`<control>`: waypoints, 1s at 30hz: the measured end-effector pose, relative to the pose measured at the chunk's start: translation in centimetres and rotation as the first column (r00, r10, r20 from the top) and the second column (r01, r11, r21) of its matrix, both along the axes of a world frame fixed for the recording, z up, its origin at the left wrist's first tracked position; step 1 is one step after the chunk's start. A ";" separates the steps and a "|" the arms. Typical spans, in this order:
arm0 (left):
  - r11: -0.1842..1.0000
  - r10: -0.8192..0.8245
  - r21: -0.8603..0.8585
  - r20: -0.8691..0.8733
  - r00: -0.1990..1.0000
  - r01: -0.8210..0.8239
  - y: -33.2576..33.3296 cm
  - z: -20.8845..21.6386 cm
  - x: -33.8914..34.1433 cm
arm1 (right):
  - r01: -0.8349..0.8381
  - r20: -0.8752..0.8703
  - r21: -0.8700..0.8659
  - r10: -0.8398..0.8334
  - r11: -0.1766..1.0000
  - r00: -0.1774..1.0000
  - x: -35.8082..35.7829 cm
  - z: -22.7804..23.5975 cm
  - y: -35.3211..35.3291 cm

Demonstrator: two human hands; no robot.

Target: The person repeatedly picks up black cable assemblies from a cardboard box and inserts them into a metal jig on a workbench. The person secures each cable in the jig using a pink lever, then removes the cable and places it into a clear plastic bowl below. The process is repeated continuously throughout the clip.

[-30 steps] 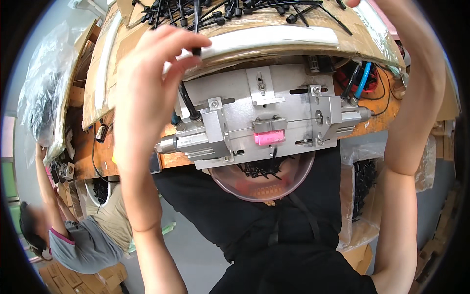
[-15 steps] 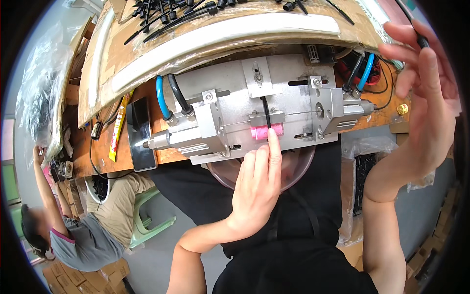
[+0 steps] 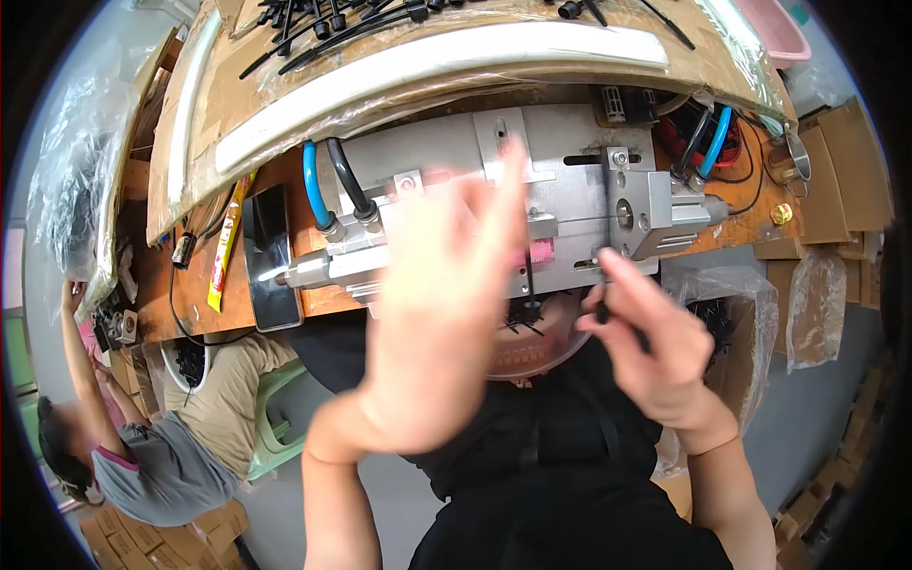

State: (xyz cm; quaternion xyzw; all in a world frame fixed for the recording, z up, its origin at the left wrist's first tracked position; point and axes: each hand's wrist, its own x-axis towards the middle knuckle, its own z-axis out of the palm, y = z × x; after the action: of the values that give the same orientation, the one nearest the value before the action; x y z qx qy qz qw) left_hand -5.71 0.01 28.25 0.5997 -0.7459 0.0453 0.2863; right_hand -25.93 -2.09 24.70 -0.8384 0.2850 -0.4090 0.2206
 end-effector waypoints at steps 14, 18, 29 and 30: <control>0.974 0.059 0.224 -0.096 0.994 -0.036 -10.0 5.5 7.1 | -0.057 -0.186 0.056 0.067 0.997 0.980 2.2 -2.5 0.5; 0.977 0.028 0.213 -0.111 0.993 -0.003 -8.5 6.3 8.0 | -0.033 -0.236 -0.295 -0.039 0.955 0.971 0.4 3.0 -4.5; 0.991 -0.131 -0.031 -0.506 0.852 0.133 -4.4 8.8 8.8 | 0.289 -0.640 -0.255 -0.385 0.923 0.665 3.5 13.3 -21.4; 0.994 -0.107 -0.050 -0.479 0.871 0.094 -2.9 8.1 7.2 | 0.283 -0.639 -0.210 -0.350 0.936 0.685 3.6 13.6 -21.3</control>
State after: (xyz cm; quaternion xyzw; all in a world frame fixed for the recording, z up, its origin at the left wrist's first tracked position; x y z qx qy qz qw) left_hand 1.51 -2.89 36.35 0.5489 -0.6810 -0.1104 0.4720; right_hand -22.31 -23.42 38.27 -0.8758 0.4656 -0.1268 -0.0099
